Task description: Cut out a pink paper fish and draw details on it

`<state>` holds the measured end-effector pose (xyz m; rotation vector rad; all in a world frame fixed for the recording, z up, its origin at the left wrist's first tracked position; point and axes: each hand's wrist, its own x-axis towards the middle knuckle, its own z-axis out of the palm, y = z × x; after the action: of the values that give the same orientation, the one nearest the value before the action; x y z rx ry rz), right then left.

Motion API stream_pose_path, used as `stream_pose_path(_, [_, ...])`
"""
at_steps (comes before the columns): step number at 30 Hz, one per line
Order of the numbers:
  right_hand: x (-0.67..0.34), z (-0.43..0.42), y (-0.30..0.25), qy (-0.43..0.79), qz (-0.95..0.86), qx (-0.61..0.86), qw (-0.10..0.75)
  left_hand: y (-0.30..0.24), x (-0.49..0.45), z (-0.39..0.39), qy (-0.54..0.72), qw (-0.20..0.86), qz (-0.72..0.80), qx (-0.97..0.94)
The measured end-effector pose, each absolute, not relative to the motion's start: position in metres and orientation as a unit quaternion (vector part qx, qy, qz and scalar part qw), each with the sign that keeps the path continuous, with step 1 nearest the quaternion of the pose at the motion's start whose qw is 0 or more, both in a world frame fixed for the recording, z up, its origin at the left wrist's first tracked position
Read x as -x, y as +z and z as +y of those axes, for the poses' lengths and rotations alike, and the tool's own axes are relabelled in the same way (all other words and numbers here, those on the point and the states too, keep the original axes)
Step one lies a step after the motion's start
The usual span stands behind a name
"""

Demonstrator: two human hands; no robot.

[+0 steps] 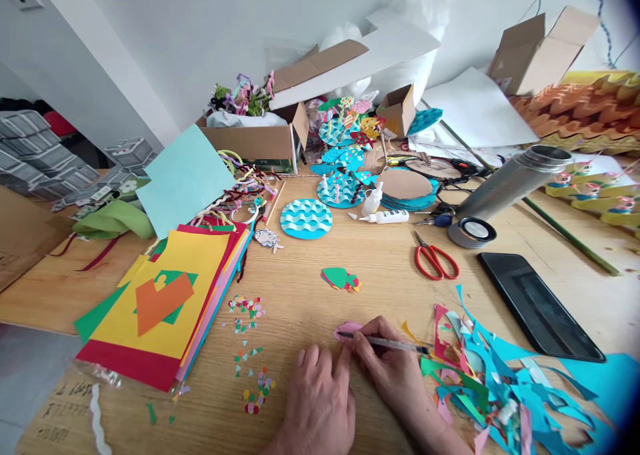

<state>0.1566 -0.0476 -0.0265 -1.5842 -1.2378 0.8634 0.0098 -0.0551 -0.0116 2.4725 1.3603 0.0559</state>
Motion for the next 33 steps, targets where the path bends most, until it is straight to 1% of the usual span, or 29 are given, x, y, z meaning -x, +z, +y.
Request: stream_pose_path(33, [-0.1572, -0.0483, -0.0272, 0.357, -0.502, 0.638, 0.462, -0.0102, -0.0097, -0.0551, 0.013, 0.155, 0.474, -0.867])
